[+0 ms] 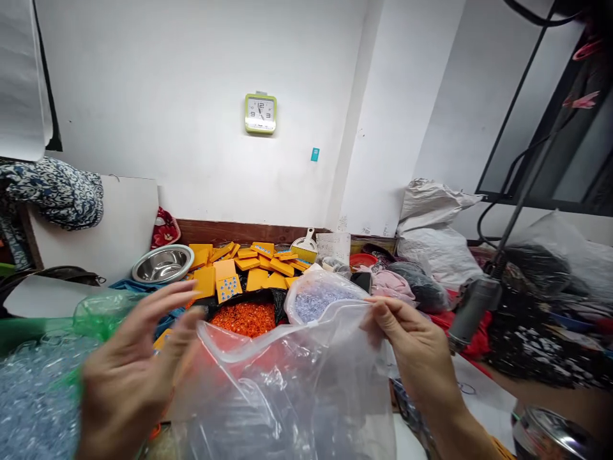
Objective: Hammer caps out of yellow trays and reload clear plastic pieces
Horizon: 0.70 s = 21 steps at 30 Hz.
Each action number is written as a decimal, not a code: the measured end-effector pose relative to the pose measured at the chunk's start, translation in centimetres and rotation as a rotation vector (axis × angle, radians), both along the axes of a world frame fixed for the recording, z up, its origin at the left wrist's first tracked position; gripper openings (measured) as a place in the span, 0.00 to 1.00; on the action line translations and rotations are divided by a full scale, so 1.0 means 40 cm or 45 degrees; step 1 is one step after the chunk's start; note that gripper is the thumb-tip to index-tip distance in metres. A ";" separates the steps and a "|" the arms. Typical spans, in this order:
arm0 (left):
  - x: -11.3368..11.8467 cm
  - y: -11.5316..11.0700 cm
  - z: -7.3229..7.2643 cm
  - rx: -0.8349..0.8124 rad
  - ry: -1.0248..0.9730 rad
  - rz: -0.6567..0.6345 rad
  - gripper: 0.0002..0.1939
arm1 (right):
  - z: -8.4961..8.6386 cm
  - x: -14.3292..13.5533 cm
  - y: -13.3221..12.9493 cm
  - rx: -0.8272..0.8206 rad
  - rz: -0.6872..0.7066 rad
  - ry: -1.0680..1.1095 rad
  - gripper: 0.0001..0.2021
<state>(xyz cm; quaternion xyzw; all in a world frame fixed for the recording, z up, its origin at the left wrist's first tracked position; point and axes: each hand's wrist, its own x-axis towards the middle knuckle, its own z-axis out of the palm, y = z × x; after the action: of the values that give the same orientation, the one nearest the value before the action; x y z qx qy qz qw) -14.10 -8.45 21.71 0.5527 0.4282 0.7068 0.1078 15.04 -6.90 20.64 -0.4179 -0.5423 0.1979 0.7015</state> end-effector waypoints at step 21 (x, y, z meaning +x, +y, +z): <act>0.115 0.063 0.084 -0.299 1.254 -0.380 0.15 | -0.007 -0.002 0.013 0.205 -0.203 0.050 0.08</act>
<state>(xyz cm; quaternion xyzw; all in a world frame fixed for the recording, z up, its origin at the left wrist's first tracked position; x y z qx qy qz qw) -9.48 -5.92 25.07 0.8585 0.4210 0.2877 0.0544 14.97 -6.36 20.34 -0.3980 -0.5074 0.1053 0.7570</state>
